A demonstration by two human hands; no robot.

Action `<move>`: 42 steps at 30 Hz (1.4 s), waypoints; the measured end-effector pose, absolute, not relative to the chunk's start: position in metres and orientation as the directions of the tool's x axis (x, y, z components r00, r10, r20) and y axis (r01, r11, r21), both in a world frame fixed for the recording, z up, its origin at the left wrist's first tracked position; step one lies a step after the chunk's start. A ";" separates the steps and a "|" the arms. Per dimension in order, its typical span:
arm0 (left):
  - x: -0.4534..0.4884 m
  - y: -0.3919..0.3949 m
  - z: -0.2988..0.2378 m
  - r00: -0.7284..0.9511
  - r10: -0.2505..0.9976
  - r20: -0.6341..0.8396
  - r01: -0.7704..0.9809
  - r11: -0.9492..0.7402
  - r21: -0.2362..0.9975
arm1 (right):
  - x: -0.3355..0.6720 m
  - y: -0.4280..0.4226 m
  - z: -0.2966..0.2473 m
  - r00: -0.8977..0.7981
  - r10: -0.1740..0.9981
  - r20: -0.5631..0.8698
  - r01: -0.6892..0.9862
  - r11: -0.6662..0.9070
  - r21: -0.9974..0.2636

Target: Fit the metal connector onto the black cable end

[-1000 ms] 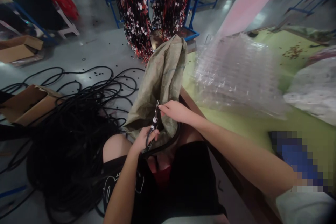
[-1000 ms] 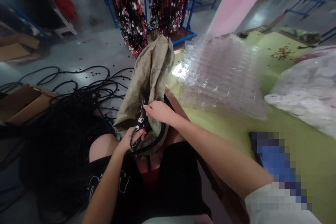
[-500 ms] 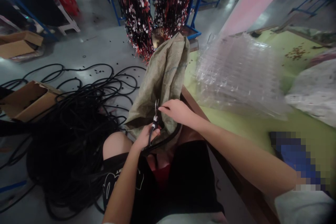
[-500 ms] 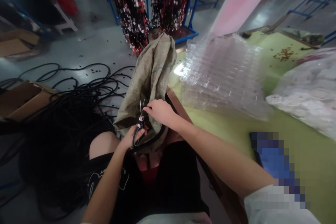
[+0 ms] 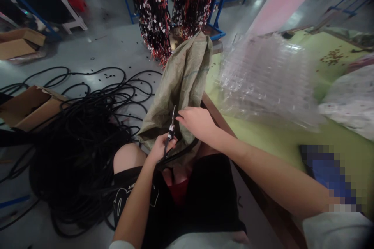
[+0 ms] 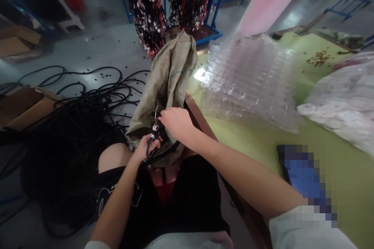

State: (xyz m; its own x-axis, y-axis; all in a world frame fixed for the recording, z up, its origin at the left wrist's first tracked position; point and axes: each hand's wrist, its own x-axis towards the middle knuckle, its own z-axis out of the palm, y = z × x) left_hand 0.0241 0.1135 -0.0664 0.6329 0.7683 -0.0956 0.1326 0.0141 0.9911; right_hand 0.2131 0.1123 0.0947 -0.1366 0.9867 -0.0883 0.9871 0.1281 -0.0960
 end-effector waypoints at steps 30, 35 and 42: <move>0.020 0.118 -0.064 0.626 0.777 -0.069 0.100 0.007 0.995 | 0.218 0.117 0.078 -0.172 0.966 -0.193 0.908 0.079 -0.411; 0.017 0.117 -0.066 0.621 0.771 -0.145 0.134 0.078 0.988 | 0.226 0.128 0.072 -0.188 0.953 -0.238 0.829 0.024 -0.559; 0.015 0.113 -0.063 0.656 0.737 -0.161 0.048 0.172 0.984 | 0.229 0.129 0.070 -0.187 0.961 -0.203 0.841 0.049 -0.539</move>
State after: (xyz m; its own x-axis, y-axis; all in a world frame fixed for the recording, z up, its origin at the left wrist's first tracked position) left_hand 0.0146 0.1128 -0.0628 0.6564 0.7371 -0.1609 0.0478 0.1722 0.9839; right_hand 0.2293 0.1291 0.0696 -0.1868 0.9611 -0.2035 0.8411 0.0495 -0.5385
